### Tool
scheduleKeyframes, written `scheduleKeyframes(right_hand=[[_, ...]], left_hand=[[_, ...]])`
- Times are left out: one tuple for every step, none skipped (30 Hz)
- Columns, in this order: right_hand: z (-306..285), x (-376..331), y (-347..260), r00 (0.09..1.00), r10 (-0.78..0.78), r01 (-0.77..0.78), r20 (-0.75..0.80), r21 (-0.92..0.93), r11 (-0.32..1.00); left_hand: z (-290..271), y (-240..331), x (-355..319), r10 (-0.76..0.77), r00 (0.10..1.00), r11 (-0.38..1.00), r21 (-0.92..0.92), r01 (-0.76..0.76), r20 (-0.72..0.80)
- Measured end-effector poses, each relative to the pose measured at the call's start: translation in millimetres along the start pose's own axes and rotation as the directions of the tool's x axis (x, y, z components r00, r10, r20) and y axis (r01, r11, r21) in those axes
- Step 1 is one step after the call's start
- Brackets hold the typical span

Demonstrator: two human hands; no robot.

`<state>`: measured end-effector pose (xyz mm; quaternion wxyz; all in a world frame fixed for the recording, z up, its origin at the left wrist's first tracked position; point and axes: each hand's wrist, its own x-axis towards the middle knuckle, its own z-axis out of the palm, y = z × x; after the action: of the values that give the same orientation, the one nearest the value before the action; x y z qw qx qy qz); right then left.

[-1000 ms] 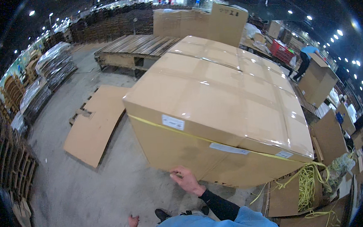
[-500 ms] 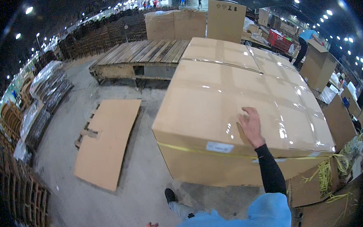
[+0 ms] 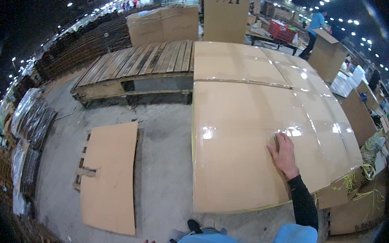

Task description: The person wraps yellow strapping bands around a large cardboard box, ties knots, and secures the package. They then write on a label and attach it to the box.

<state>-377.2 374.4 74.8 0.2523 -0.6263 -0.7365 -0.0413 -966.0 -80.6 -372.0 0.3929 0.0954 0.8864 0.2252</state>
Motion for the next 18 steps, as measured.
scheduleKeyframes(right_hand=[[0,0,1,1.000,0.019,-0.019,0.000,-0.021,1.000],[-1,-1,1,0.999,0.038,-0.038,-0.003,-0.036,0.999],[-1,-2,2,0.996,0.089,-0.089,-0.001,-0.054,0.995],[0,-1,3,0.993,0.122,-0.122,-0.003,-0.062,0.991],[0,-2,4,0.990,0.138,-0.138,-0.001,-0.064,0.988],[0,-3,5,0.985,0.172,-0.172,-0.008,-0.101,0.980],[0,-4,6,0.981,0.195,-0.195,-0.011,-0.133,0.972],[0,-4,9,0.971,0.240,-0.240,-0.021,-0.129,0.962],[0,-3,12,0.961,0.273,-0.276,-0.039,-0.108,0.955],[2,-6,15,0.952,0.305,-0.307,-0.038,-0.147,0.940],[5,-5,19,0.940,0.337,-0.340,-0.047,-0.168,0.925],[5,-5,25,0.922,0.387,-0.385,-0.024,-0.161,0.909],[7,-3,31,0.898,0.440,-0.439,-0.018,-0.130,0.889],[12,-1,37,0.905,0.423,-0.420,-0.031,-0.219,0.881],[20,1,43,0.890,0.450,-0.456,-0.074,-0.176,0.872],[23,8,50,0.897,0.440,-0.438,-0.042,-0.214,0.873],[25,20,56,0.883,0.469,-0.457,-0.013,-0.247,0.854],[35,29,58,0.877,0.480,-0.466,-0.023,-0.278,0.840]], left_hand=[[2,27,22,0.137,0.990,0.991,0.007,-0.137,0.036],[5,55,43,0.194,0.977,0.979,0.040,-0.198,0.087],[6,81,61,0.160,0.974,0.978,0.106,-0.178,0.163],[13,109,76,0.296,0.940,0.947,0.081,-0.312,0.168],[20,136,89,0.265,0.943,0.950,0.113,-0.291,0.202],[27,165,102,0.389,0.890,0.900,0.110,-0.422,0.239],[30,190,112,0.413,0.863,0.874,0.141,-0.465,0.290],[37,218,124,0.549,0.790,0.754,0.248,-0.609,0.272],[40,246,135,0.502,0.792,0.783,0.207,-0.587,0.348],[40,271,149,0.467,0.764,0.814,0.121,-0.568,0.446],[42,293,156,0.572,0.718,0.757,0.081,-0.648,0.396],[37,315,167,0.580,0.680,0.744,0.048,-0.667,0.449],[35,334,175,0.596,0.694,0.713,0.131,-0.689,0.404],[29,351,182,0.536,0.733,0.779,0.091,-0.621,0.419],[19,368,195,0.459,0.772,0.846,0.049,-0.531,0.439],[6,380,212,0.488,0.765,0.833,0.037,-0.552,0.419],[-4,391,225,0.491,0.764,0.833,0.031,-0.552,0.418],[-10,399,240,0.475,0.766,0.843,0.025,-0.537,0.433]])
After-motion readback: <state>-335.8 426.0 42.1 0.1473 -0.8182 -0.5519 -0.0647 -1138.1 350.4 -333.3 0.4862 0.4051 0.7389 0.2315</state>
